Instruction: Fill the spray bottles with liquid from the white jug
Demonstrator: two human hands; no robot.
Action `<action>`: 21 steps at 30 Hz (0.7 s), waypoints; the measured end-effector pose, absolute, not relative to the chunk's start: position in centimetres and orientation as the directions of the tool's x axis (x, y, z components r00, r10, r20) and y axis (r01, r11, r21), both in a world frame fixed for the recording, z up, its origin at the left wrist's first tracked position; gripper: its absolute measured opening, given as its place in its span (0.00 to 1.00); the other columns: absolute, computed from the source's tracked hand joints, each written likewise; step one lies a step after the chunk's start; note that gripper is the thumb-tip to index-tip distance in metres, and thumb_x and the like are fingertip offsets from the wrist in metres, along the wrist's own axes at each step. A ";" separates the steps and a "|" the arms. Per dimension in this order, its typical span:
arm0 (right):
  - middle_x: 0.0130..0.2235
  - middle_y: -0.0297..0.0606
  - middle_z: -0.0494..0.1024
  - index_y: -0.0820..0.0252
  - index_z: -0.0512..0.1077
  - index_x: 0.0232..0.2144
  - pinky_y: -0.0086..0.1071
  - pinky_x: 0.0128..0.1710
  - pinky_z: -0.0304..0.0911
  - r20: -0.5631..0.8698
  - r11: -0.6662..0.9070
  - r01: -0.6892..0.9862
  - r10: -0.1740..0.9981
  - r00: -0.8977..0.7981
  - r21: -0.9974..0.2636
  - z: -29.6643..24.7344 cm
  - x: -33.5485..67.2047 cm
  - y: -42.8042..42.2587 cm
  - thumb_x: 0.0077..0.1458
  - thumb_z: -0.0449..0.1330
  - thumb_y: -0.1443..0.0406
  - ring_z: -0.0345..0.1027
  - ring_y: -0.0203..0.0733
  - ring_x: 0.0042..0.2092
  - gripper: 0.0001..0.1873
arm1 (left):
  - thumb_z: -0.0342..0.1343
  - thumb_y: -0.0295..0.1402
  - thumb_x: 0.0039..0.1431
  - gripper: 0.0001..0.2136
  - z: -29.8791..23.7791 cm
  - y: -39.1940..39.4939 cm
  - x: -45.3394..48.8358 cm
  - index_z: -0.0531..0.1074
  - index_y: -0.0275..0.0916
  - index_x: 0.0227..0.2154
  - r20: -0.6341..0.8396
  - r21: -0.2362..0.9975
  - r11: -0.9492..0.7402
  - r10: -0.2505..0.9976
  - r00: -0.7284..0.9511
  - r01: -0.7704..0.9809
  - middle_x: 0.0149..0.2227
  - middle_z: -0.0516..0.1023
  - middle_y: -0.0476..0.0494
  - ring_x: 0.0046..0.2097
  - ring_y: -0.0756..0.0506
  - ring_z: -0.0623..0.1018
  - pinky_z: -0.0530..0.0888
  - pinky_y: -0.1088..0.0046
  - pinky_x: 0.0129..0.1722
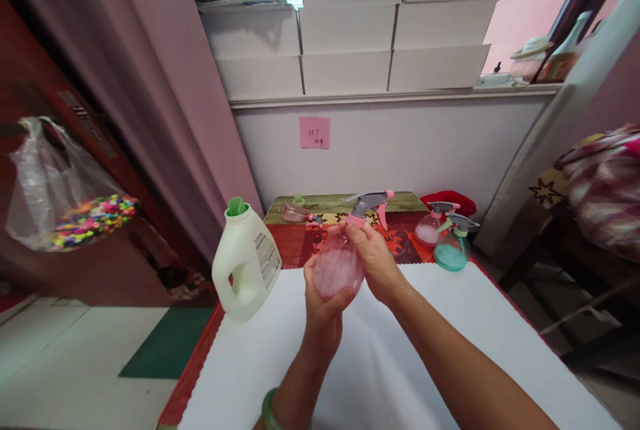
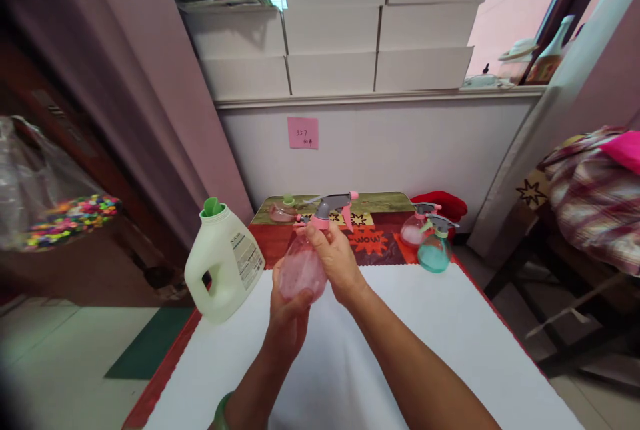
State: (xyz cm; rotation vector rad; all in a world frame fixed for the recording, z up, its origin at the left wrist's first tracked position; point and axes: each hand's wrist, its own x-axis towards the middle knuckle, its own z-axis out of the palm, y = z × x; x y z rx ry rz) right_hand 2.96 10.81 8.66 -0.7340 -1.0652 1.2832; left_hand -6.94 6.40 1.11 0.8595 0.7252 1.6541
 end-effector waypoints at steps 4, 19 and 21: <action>0.38 0.39 0.82 0.59 0.77 0.35 0.37 0.45 0.68 0.238 0.257 -0.316 0.966 0.098 -0.913 8.2 2.9 10.3 0.47 0.71 0.50 0.75 0.44 0.41 0.20 | 0.78 0.36 0.27 0.45 0.9 6.8 -7.9 0.63 0.48 0.52 0.265 0.927 -0.317 0.931 -0.250 -0.200 0.54 0.71 0.41 0.55 0.34 0.74 0.72 0.56 0.53; 0.27 0.38 0.81 0.56 0.68 0.22 0.41 0.44 0.71 0.298 0.218 -0.382 0.940 -0.164 -0.898 9.3 4.3 10.1 0.51 0.68 0.47 0.76 0.42 0.33 0.22 | 0.64 0.50 0.52 0.24 1.8 6.5 -9.0 0.77 0.43 0.49 -0.115 0.782 0.132 0.991 0.066 -0.609 0.49 0.80 0.37 0.45 0.35 0.80 0.81 0.54 0.41; 0.26 0.37 0.81 0.56 0.68 0.20 0.43 0.48 0.70 0.306 0.235 -0.386 0.943 -0.134 -0.892 9.6 4.4 10.1 0.52 0.66 0.47 0.77 0.43 0.35 0.23 | 0.68 0.48 0.47 0.25 1.5 6.7 -8.2 0.76 0.43 0.48 0.007 0.831 -0.028 0.999 -0.040 -0.555 0.48 0.80 0.40 0.44 0.37 0.80 0.80 0.58 0.42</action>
